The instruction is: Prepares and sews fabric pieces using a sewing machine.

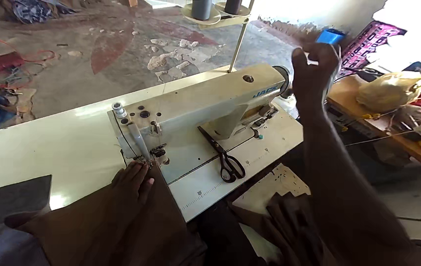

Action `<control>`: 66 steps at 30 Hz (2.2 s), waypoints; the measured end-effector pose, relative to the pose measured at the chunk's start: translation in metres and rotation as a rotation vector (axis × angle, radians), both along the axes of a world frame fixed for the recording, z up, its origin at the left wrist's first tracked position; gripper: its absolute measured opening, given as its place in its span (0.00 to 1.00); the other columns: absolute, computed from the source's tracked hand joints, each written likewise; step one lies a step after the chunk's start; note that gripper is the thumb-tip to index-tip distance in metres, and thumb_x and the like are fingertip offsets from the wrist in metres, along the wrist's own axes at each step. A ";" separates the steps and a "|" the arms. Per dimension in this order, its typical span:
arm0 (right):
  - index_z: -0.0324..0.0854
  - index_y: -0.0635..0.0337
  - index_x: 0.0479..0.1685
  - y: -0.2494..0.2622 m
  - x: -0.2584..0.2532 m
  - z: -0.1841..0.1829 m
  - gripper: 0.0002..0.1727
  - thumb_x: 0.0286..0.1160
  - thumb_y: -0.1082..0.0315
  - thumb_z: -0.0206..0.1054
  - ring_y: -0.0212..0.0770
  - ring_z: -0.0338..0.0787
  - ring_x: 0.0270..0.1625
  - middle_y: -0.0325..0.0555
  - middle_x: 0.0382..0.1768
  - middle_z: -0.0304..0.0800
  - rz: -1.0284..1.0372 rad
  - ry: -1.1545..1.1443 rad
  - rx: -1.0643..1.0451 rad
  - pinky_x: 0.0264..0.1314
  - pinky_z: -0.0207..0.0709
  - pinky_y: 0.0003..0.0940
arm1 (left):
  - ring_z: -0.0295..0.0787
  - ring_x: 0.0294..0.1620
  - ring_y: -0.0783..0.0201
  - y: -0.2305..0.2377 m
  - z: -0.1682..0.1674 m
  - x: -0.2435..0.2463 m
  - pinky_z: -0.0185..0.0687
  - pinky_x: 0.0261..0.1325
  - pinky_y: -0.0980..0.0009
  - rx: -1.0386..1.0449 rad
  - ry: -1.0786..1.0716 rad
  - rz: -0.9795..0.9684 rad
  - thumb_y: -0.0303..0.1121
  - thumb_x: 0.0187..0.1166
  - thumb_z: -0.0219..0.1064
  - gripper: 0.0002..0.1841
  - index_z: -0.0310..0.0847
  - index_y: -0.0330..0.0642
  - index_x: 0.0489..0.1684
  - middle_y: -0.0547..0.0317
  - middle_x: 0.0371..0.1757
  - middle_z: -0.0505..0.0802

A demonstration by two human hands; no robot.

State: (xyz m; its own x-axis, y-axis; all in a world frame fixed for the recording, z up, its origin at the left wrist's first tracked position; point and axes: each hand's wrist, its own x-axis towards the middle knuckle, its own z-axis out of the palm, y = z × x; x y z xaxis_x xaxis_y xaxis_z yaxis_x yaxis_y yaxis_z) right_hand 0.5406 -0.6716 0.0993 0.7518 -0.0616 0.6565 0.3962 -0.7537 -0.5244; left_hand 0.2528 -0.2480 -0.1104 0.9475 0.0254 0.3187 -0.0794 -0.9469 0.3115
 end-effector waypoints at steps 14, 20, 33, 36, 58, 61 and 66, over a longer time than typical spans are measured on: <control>0.81 0.49 0.30 -0.014 0.084 -0.045 0.24 0.80 0.39 0.62 0.27 0.86 0.33 0.29 0.28 0.85 0.264 0.324 0.267 0.42 0.84 0.37 | 0.75 0.84 0.51 -0.002 0.000 -0.002 0.61 0.87 0.43 0.000 -0.012 0.025 0.58 0.88 0.50 0.30 0.84 0.47 0.74 0.56 0.77 0.86; 0.84 0.56 0.47 -0.005 0.077 -0.008 0.22 0.81 0.46 0.57 0.35 0.85 0.42 0.40 0.40 0.85 0.123 0.605 0.051 0.46 0.81 0.44 | 0.69 0.87 0.55 -0.003 0.004 -0.002 0.57 0.90 0.45 0.014 0.026 0.043 0.58 0.88 0.47 0.31 0.82 0.51 0.78 0.61 0.80 0.83; 0.87 0.56 0.50 -0.027 0.072 -0.054 0.32 0.85 0.36 0.51 0.29 0.90 0.42 0.34 0.39 0.92 0.267 0.375 0.279 0.50 0.87 0.39 | 0.65 0.90 0.56 -0.001 0.007 -0.002 0.55 0.90 0.44 0.049 0.067 0.019 0.58 0.89 0.45 0.32 0.78 0.50 0.80 0.61 0.84 0.79; 0.84 0.62 0.40 -0.005 0.079 -0.010 0.36 0.72 0.31 0.63 0.44 0.87 0.41 0.50 0.39 0.88 0.067 0.569 -0.009 0.48 0.80 0.55 | 0.65 0.90 0.54 -0.001 0.004 -0.001 0.55 0.90 0.44 0.048 0.053 0.027 0.58 0.89 0.45 0.32 0.80 0.50 0.79 0.60 0.83 0.80; 0.82 0.51 0.32 -0.002 0.082 -0.013 0.22 0.73 0.41 0.68 0.28 0.84 0.32 0.32 0.30 0.85 0.129 0.590 0.085 0.38 0.80 0.37 | 0.63 0.91 0.58 0.003 0.006 -0.004 0.56 0.90 0.46 0.032 0.057 0.013 0.59 0.89 0.45 0.31 0.78 0.53 0.80 0.64 0.86 0.77; 0.82 0.51 0.32 -0.003 0.082 -0.013 0.22 0.72 0.40 0.68 0.28 0.84 0.34 0.33 0.31 0.85 0.125 0.587 0.092 0.40 0.80 0.38 | 0.63 0.90 0.58 0.004 0.005 -0.003 0.55 0.91 0.46 0.033 0.056 0.001 0.58 0.89 0.45 0.31 0.78 0.52 0.81 0.63 0.85 0.78; 0.81 0.50 0.30 -0.006 0.087 -0.017 0.22 0.72 0.40 0.69 0.27 0.85 0.32 0.31 0.29 0.85 0.162 0.568 0.118 0.38 0.81 0.36 | 0.63 0.91 0.58 0.007 0.004 -0.003 0.56 0.91 0.47 0.033 0.062 -0.008 0.60 0.89 0.44 0.32 0.76 0.54 0.82 0.64 0.86 0.77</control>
State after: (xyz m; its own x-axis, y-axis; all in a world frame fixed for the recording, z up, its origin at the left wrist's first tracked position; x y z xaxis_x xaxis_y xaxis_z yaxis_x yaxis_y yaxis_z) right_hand 0.6273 -0.6775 0.0827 0.9888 0.0352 0.1453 0.1348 -0.6306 -0.7643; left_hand 0.2497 -0.2407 -0.1065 0.9657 0.0077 0.2596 -0.0689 -0.9562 0.2846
